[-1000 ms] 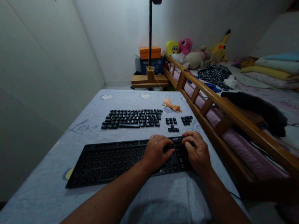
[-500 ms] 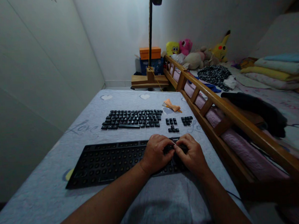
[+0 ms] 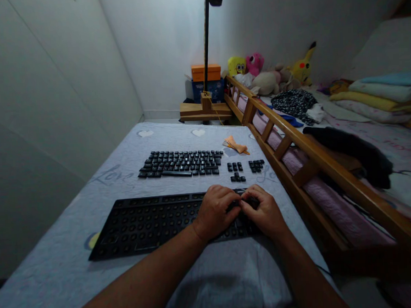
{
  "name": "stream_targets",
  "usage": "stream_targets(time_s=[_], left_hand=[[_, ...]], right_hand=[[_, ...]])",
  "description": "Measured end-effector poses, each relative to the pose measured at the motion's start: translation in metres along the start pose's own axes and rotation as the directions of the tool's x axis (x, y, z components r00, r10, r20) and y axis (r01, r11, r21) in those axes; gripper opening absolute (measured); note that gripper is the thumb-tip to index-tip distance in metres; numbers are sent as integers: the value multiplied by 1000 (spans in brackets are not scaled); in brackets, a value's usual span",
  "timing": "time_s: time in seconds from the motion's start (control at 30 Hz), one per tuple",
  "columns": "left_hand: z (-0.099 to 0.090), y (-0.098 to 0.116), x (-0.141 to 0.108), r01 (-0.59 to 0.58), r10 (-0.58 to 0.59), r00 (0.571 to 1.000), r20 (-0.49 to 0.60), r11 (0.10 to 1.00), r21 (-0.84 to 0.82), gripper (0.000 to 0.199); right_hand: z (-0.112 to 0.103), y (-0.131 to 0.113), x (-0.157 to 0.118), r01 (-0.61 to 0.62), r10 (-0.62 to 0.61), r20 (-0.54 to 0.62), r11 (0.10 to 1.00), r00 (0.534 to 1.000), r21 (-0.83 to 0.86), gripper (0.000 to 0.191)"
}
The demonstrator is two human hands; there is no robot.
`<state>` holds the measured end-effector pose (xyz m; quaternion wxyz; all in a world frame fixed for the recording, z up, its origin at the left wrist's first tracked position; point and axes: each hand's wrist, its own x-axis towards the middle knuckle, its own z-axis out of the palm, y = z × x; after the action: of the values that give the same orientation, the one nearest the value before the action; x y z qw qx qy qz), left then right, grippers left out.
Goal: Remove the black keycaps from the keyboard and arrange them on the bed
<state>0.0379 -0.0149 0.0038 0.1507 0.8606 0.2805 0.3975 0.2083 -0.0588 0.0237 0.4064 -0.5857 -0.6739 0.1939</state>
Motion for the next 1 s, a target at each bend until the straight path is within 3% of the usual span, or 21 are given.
stream_targets(time_s=[0.13, 0.27, 0.43, 0.67, 1.0], left_hand=[[0, -1, -1, 20, -20, 1000, 4, 1000, -8, 15], [0, -1, -1, 26, -26, 999, 31, 1000, -16, 11], [1, -1, -1, 19, -18, 999, 31, 999, -28, 9], [1, -3, -1, 37, -34, 998, 47, 998, -52, 10], [2, -2, -1, 40, -35, 998, 61, 997, -71, 12]], right_hand=[[-17, 5, 10, -70, 68, -51, 997, 996, -26, 12], [-40, 24, 37, -236, 225, -140, 970, 964, -65, 25], [-58, 62, 76, -370, 293, -251, 856, 923, -361, 25], [-48, 101, 87, -443, 341, -285, 740, 896, -506, 24], [-41, 115, 79, -384, 301, -239, 686, 923, -618, 30]])
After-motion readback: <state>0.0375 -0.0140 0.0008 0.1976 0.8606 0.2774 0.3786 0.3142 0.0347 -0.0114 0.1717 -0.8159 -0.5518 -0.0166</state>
